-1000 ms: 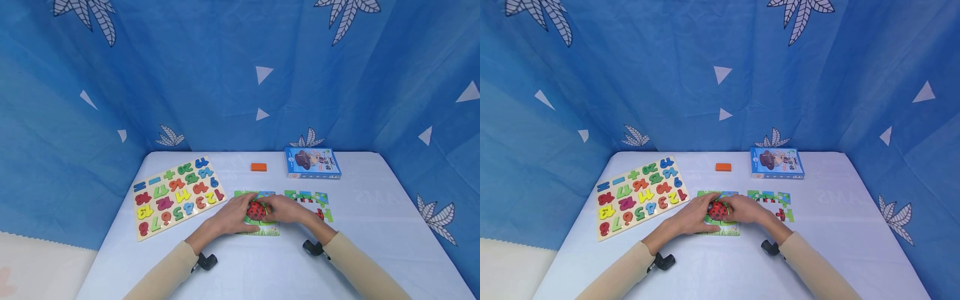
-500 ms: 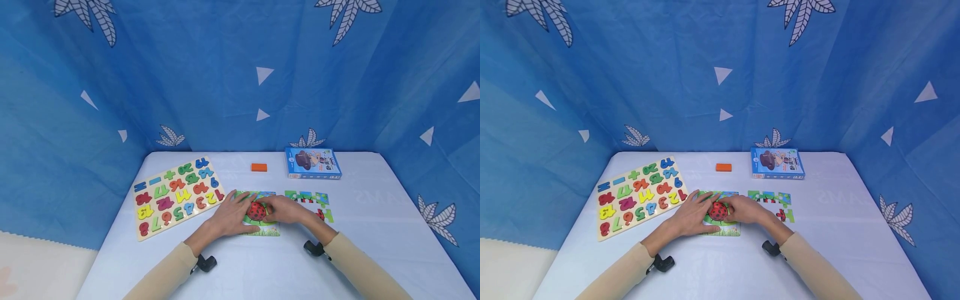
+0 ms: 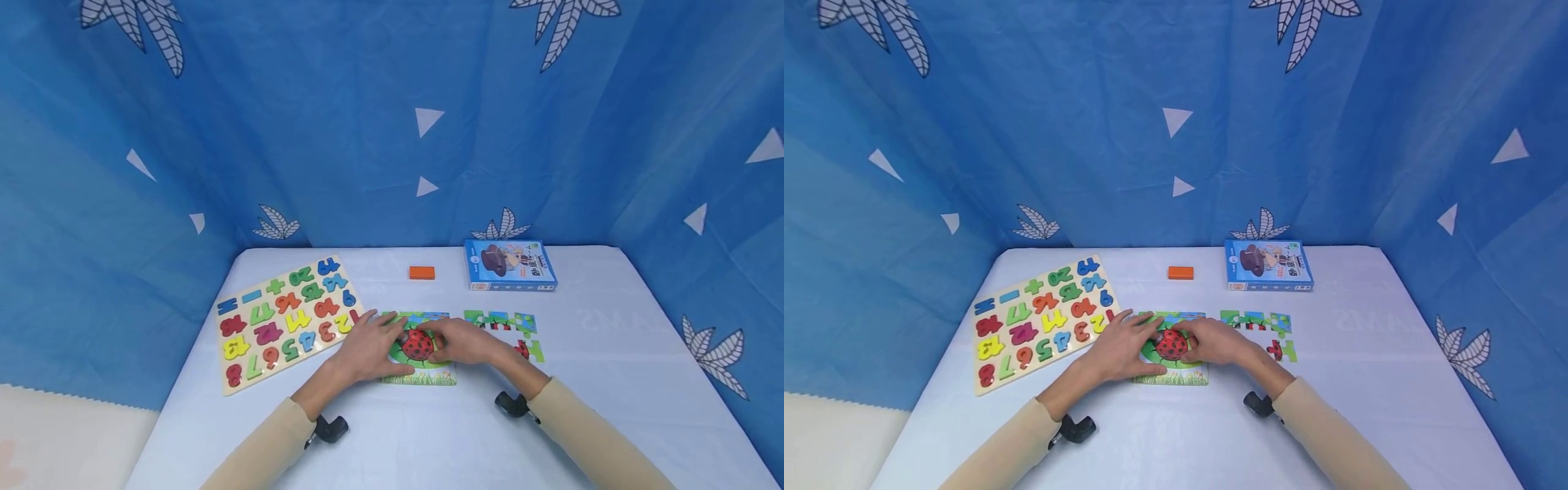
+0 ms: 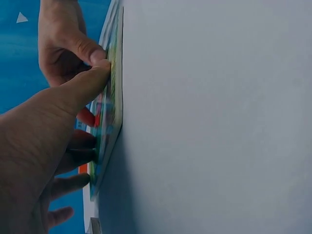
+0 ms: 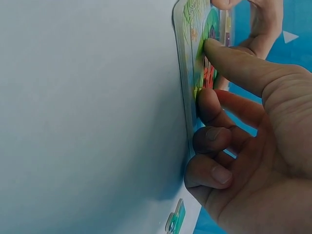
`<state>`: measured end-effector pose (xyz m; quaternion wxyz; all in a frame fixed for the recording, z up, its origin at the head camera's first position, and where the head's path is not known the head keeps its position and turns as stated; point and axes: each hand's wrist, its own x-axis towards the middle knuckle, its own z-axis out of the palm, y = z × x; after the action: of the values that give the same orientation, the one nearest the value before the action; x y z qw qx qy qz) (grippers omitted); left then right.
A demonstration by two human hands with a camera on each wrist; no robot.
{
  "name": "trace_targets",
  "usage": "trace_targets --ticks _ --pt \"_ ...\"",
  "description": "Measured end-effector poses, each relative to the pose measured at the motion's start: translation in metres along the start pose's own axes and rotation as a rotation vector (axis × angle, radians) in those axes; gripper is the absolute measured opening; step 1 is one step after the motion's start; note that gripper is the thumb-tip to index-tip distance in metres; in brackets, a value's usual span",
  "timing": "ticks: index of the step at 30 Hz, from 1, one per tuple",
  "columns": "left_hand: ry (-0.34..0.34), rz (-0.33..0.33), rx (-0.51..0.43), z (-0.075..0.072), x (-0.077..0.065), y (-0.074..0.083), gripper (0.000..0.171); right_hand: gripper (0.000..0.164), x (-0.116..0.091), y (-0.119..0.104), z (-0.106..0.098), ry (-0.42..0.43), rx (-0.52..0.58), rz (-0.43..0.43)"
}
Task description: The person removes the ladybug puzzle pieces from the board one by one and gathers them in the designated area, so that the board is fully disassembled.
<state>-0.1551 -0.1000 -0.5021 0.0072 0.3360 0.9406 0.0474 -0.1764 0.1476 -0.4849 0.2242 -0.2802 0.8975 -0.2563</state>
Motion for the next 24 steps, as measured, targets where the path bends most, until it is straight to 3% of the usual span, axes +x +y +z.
trace_targets --ticks 16,24 --pt "0.008 -0.045 -0.055 0.0024 0.0014 0.0021 0.100 0.067 -0.0003 -0.0065 -0.0001 0.019 -0.054 0.011" --pt "0.012 -0.045 -0.064 0.0014 0.0010 0.0031 0.095 0.062 0.0053 -0.0068 0.0002 0.012 0.038 0.033"
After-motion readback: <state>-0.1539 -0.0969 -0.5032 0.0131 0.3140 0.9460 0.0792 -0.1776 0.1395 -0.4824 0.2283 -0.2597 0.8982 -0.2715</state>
